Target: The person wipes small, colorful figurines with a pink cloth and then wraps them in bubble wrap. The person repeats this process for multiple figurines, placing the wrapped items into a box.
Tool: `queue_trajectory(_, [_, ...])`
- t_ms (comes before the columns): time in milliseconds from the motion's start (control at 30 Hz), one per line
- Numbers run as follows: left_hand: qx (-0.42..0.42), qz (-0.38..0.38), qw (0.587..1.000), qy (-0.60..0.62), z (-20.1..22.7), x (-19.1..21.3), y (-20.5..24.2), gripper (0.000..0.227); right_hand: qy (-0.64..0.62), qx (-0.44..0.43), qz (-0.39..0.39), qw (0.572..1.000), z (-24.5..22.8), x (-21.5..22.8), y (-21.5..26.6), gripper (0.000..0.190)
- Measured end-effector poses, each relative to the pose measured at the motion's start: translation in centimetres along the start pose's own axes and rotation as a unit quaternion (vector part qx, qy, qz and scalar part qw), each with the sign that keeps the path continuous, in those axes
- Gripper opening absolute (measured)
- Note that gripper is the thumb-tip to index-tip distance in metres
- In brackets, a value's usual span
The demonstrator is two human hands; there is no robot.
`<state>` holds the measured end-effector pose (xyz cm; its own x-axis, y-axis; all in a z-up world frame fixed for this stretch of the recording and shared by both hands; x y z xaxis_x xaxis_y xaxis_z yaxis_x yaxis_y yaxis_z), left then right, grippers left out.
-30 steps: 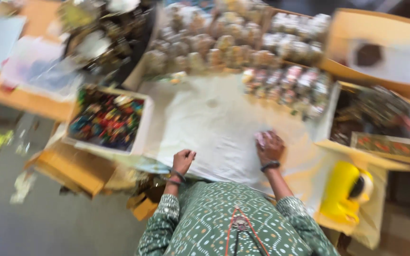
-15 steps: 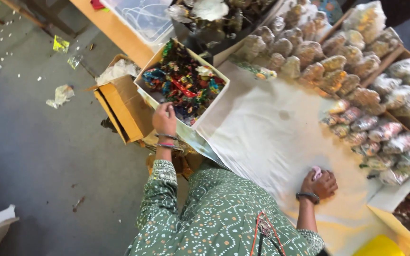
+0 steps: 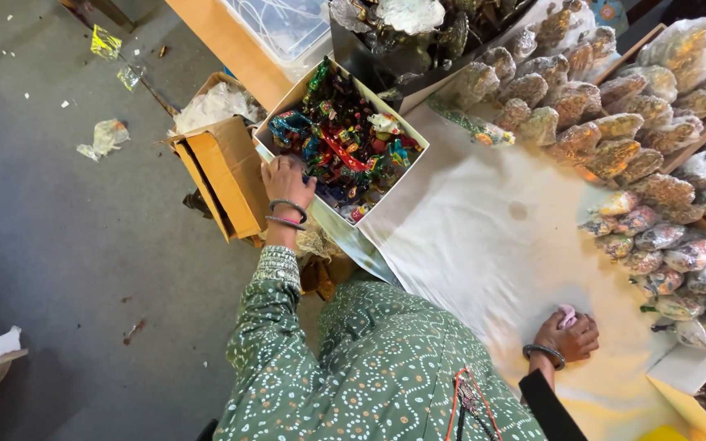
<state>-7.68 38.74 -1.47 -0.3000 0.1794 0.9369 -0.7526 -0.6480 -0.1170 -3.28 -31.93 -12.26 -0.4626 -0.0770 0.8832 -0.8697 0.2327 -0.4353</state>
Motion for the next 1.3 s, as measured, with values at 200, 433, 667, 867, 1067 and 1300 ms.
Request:
queue_trajectory(200, [0.022,-0.093,0.982,-0.163,0.6,-1.3,-1.4,0.03,0.003,-0.024,-0.012,1.0,-0.4,0.2,-0.1,0.027])
queue_trajectory(433, [0.025,-0.116,0.984,-0.13,-0.8,-2.9,-0.3,0.018,0.011,-0.023,-0.01,1.0,-0.7,0.6,-0.1,0.028])
queue_trajectory(667, [0.132,0.014,0.881,0.455,-2.3,-0.4,3.6,0.015,0.011,-0.026,0.0,1.0,-0.9,0.5,0.0,0.028])
queue_trajectory(867, [0.116,-0.037,0.674,0.729,0.5,-0.4,4.6,0.014,0.015,-0.024,0.009,1.0,-0.9,0.7,-0.1,0.027])
queue_trajectory(1067, [0.095,-0.092,0.847,0.516,2.7,-2.2,4.5,0.017,0.006,-0.029,0.004,1.0,-0.9,0.8,-0.2,0.026])
queue_trajectory(1300, [-0.105,0.042,0.988,0.105,3.1,-3.2,0.5,0.037,-0.002,-0.03,-0.003,1.0,-1.1,1.2,-0.2,0.029])
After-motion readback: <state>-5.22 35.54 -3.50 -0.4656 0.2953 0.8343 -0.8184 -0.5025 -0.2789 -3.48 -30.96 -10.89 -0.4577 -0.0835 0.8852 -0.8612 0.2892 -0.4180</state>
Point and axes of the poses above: each hand's wrist, its own y-axis away from the middle knuckle, its own x-axis out of the back of the hand, z = x × y, the point moved 5 cm from there along -y, towards the middle knuckle, and after that the axes turned 3 degrees about x, right-handed, at the moved point
